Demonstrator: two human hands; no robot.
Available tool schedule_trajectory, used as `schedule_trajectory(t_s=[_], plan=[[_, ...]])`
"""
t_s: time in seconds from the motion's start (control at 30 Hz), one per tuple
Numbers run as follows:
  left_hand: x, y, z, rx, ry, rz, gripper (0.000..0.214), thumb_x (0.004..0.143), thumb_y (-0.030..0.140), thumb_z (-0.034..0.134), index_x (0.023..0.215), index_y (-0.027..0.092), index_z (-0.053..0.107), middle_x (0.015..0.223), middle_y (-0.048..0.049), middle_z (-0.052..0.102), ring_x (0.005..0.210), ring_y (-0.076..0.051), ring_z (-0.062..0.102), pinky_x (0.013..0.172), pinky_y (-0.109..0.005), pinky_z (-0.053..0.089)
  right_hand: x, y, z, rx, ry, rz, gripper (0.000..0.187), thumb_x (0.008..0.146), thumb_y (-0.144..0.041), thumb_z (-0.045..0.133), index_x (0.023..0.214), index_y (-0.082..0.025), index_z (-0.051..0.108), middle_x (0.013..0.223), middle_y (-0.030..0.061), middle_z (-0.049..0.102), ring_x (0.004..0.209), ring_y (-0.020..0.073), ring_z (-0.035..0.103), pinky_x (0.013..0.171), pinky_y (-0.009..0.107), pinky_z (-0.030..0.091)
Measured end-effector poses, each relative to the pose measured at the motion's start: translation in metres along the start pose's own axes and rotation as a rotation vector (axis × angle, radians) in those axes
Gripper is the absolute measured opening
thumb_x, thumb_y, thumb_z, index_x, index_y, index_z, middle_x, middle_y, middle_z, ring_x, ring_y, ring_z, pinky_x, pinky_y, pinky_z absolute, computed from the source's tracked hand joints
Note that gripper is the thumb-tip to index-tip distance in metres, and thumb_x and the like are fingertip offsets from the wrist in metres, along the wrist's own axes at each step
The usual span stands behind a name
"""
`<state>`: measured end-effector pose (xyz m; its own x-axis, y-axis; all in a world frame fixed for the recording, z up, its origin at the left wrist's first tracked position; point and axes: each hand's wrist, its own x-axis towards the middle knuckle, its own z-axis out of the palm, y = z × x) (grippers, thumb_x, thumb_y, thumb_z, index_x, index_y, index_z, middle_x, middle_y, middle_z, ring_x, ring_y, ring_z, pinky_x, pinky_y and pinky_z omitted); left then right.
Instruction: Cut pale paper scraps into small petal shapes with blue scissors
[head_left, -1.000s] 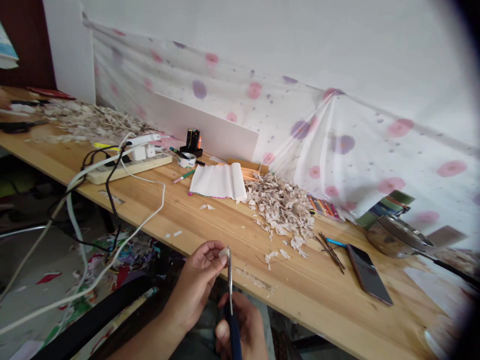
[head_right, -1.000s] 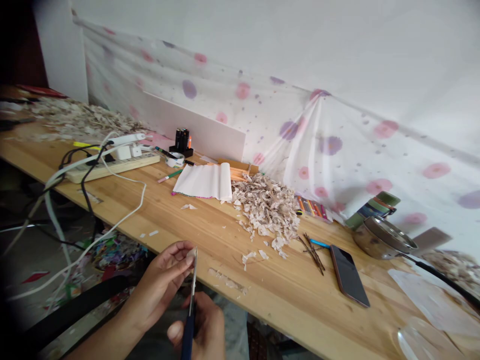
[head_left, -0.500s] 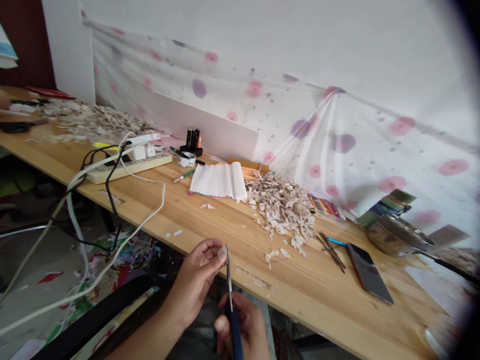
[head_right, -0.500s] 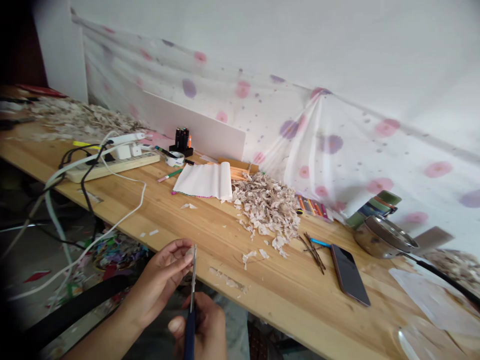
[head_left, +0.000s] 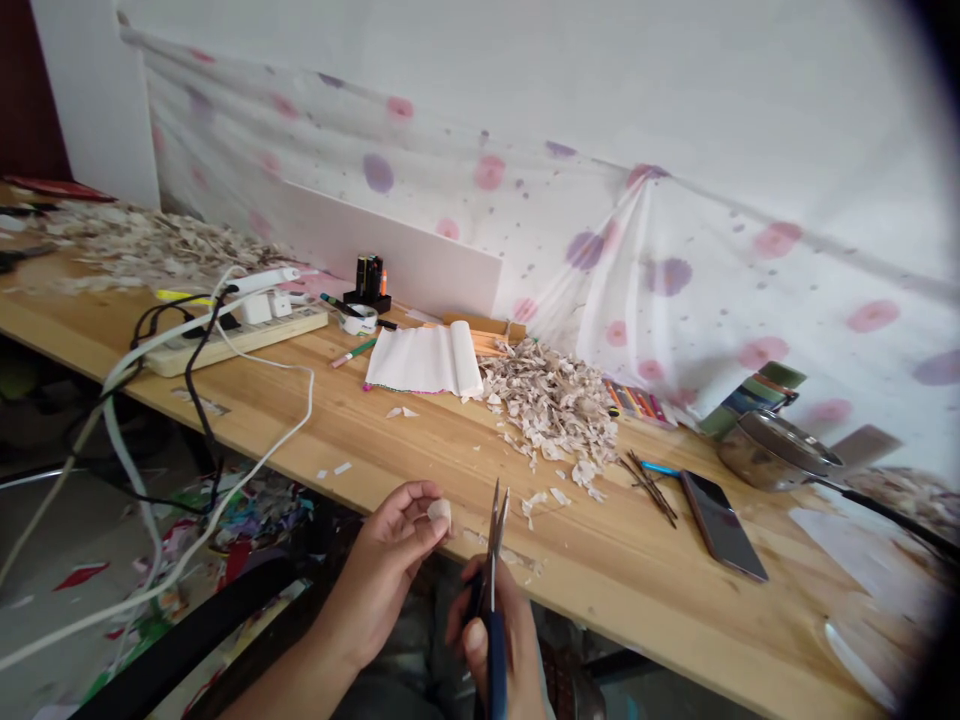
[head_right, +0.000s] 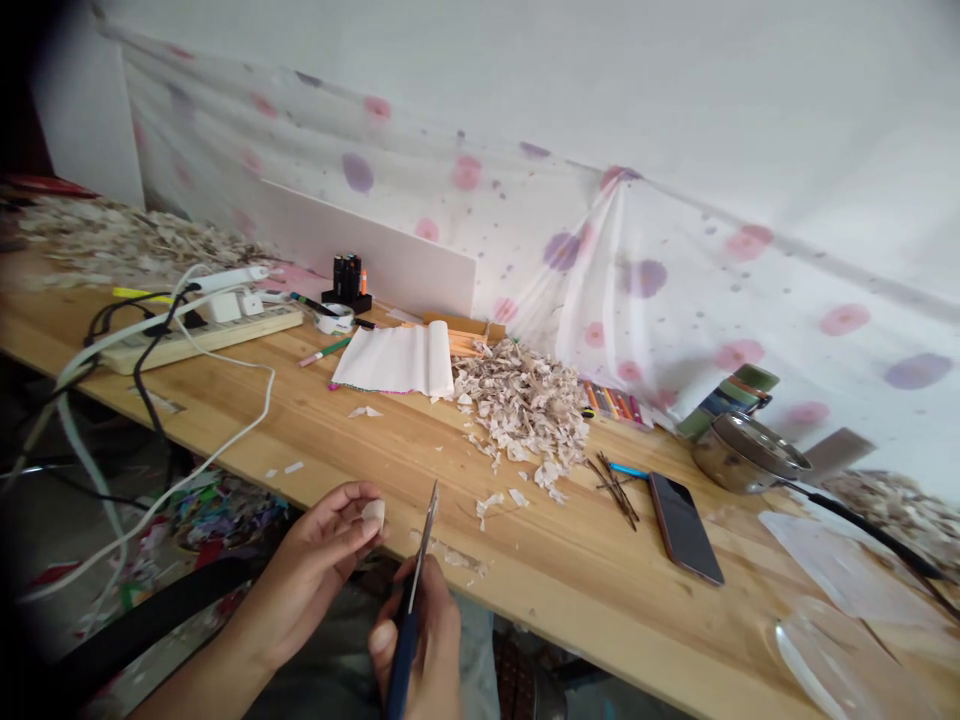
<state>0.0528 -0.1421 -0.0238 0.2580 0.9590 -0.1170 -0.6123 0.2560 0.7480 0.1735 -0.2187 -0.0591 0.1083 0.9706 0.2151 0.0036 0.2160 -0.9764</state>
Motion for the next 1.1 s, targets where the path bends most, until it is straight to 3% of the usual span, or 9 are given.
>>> schedule_trajectory(t_s=[0.17, 0.3, 0.43, 0.53, 0.7, 0.83, 0.93, 1.03, 1.1], plan=[[-0.004, -0.001, 0.003, 0.056, -0.021, -0.031, 0.03, 0.065, 0.02, 0.08, 0.09, 0.019, 0.064, 0.078, 0.0019, 0.064, 0.075, -0.013, 0.061, 0.072, -0.02, 0.046, 0.003, -0.006, -0.002, 0.08, -0.002, 0.035, 0.048, 0.08, -0.064, 0.055, 0.102, -0.022, 0.049, 0.065, -0.003, 0.053, 0.054, 0.0125, 0.043, 0.051, 0.023, 0.035], [-0.01, -0.003, 0.008, 0.076, -0.041, -0.055, 0.026, 0.067, 0.021, 0.079, 0.089, 0.019, 0.065, 0.079, 0.0009, 0.064, 0.076, -0.011, 0.058, 0.071, -0.019, 0.045, 0.004, -0.007, 0.005, 0.138, 0.181, 0.012, 0.034, 0.079, -0.044, 0.067, 0.1, -0.023, 0.05, 0.074, -0.002, 0.061, 0.061, 0.0127, 0.053, 0.058, 0.023, 0.042], [-0.015, -0.008, 0.014, 0.089, -0.076, -0.094, 0.024, 0.068, 0.022, 0.078, 0.088, 0.019, 0.066, 0.077, 0.0003, 0.066, 0.072, -0.013, 0.059, 0.07, -0.021, 0.046, 0.006, -0.005, 0.013, 0.23, 0.375, -0.079, 0.037, 0.073, -0.033, 0.072, 0.101, -0.024, 0.05, 0.08, -0.0007, 0.065, 0.074, 0.0165, 0.062, 0.069, 0.027, 0.049], [-0.018, -0.011, 0.017, 0.123, -0.053, -0.085, 0.027, 0.064, 0.022, 0.081, 0.087, 0.019, 0.067, 0.076, 0.0003, 0.067, 0.073, -0.013, 0.059, 0.069, -0.021, 0.045, 0.008, -0.009, 0.014, 0.165, 0.515, -0.09, 0.034, 0.07, -0.028, 0.072, 0.096, -0.023, 0.051, 0.073, -0.0027, 0.061, 0.065, 0.0146, 0.061, 0.063, 0.026, 0.05], [-0.019, -0.016, 0.018, 0.181, -0.071, -0.07, 0.028, 0.063, 0.024, 0.082, 0.088, 0.02, 0.068, 0.076, 0.0002, 0.068, 0.075, -0.015, 0.061, 0.071, -0.022, 0.045, 0.008, -0.022, 0.007, 0.041, 0.598, -0.077, 0.026, 0.068, -0.025, 0.069, 0.086, -0.021, 0.052, 0.068, -0.004, 0.056, 0.06, 0.0118, 0.058, 0.059, 0.023, 0.05], [-0.02, -0.019, 0.018, 0.226, -0.109, -0.075, 0.03, 0.062, 0.025, 0.082, 0.089, 0.02, 0.069, 0.077, -0.0023, 0.069, 0.079, -0.018, 0.062, 0.074, -0.025, 0.045, 0.009, -0.029, -0.003, 0.067, 0.638, -0.081, 0.028, 0.065, -0.024, 0.071, 0.087, -0.021, 0.053, 0.079, -0.0012, 0.058, 0.065, 0.0122, 0.059, 0.062, 0.024, 0.051], [-0.02, -0.017, 0.017, 0.231, -0.175, -0.103, 0.033, 0.062, 0.028, 0.081, 0.091, 0.019, 0.07, 0.081, -0.0059, 0.07, 0.083, -0.022, 0.062, 0.076, -0.029, 0.045, 0.009, -0.033, -0.013, 0.135, 0.562, -0.07, 0.032, 0.063, -0.019, 0.072, 0.088, -0.021, 0.052, 0.079, -0.0017, 0.059, 0.064, 0.011, 0.057, 0.059, 0.022, 0.048], [-0.019, -0.014, 0.016, 0.277, -0.288, -0.141, 0.036, 0.065, 0.04, 0.076, 0.093, 0.017, 0.072, 0.088, -0.0095, 0.07, 0.089, -0.025, 0.059, 0.076, -0.03, 0.044, 0.005, -0.038, -0.023, 0.162, 0.338, -0.047, 0.035, 0.064, -0.012, 0.069, 0.092, -0.021, 0.05, 0.067, -0.0057, 0.059, 0.058, 0.0093, 0.052, 0.056, 0.019, 0.042], [-0.019, -0.013, 0.016, 0.354, -0.355, -0.153, 0.031, 0.066, 0.043, 0.074, 0.084, 0.016, 0.073, 0.08, -0.0079, 0.067, 0.08, -0.023, 0.058, 0.068, -0.028, 0.042, 0.003, -0.04, -0.028, 0.144, 0.221, -0.022, 0.033, 0.066, -0.011, 0.066, 0.093, -0.021, 0.049, 0.064, -0.0066, 0.059, 0.056, 0.0087, 0.05, 0.054, 0.019, 0.039]])
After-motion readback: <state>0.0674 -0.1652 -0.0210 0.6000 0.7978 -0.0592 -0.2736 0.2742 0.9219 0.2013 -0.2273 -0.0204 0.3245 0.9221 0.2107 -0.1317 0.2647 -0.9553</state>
